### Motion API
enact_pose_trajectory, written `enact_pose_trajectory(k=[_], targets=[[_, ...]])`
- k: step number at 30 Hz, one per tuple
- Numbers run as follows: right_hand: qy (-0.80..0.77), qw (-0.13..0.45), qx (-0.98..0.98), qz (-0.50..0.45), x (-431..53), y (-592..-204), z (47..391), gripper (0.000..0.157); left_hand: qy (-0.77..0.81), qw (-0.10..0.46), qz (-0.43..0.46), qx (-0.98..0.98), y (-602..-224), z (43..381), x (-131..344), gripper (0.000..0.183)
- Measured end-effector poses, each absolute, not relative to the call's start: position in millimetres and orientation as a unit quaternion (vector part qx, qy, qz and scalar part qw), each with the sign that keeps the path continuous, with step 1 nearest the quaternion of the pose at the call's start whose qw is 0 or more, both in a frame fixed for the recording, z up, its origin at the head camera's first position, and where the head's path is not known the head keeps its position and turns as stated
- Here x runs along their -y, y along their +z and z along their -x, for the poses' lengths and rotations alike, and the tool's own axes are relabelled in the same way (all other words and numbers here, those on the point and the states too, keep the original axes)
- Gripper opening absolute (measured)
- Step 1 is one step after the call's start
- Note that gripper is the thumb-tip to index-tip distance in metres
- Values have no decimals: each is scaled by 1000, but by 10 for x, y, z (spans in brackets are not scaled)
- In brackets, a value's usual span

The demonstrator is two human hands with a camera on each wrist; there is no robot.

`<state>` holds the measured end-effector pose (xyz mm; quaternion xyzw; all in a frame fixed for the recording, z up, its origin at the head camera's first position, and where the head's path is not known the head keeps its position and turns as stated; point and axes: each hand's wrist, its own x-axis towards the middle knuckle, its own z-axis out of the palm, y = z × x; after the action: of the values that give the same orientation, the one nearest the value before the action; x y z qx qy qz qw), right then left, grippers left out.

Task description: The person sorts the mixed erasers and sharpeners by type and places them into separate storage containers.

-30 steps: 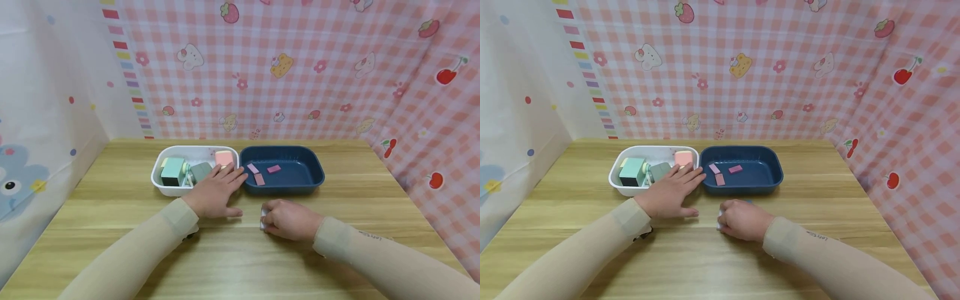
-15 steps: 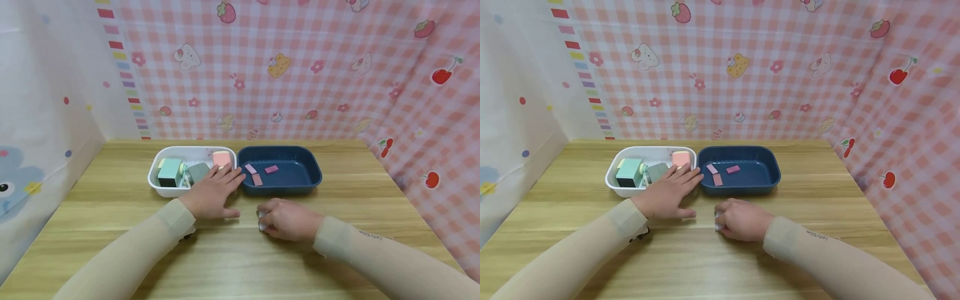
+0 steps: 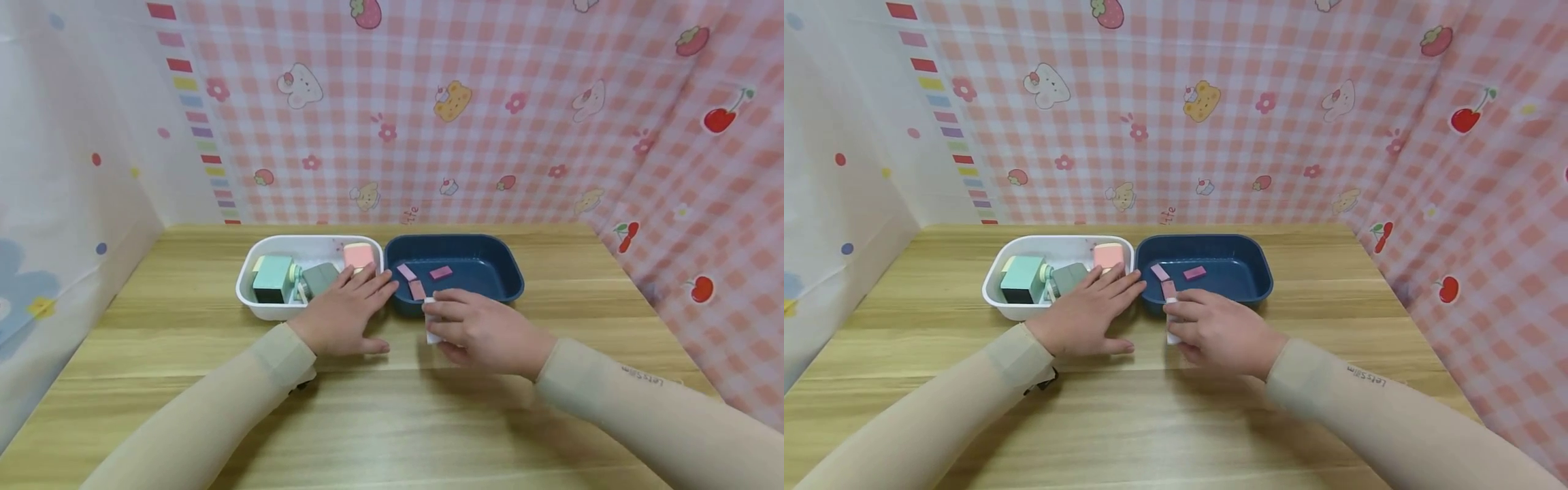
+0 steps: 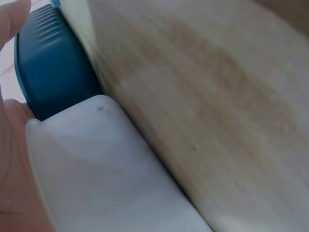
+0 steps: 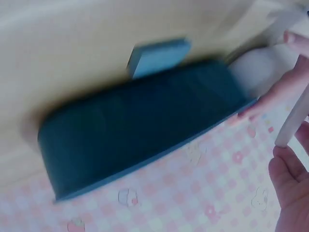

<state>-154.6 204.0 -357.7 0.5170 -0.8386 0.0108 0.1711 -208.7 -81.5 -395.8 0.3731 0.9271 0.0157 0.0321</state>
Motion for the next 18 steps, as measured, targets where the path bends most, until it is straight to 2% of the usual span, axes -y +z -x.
enact_pose_trajectory(k=[8, 18], targets=[[-33, 224, 824, -519, -2136, -3427, 1752, 39, 9, 26, -374, -927, -3965, 2094, 822, 107], [-54, 225, 828, -512, -2235, -3420, 1988, 36, 14, 29, -375, -926, -3949, 2069, 830, 107]])
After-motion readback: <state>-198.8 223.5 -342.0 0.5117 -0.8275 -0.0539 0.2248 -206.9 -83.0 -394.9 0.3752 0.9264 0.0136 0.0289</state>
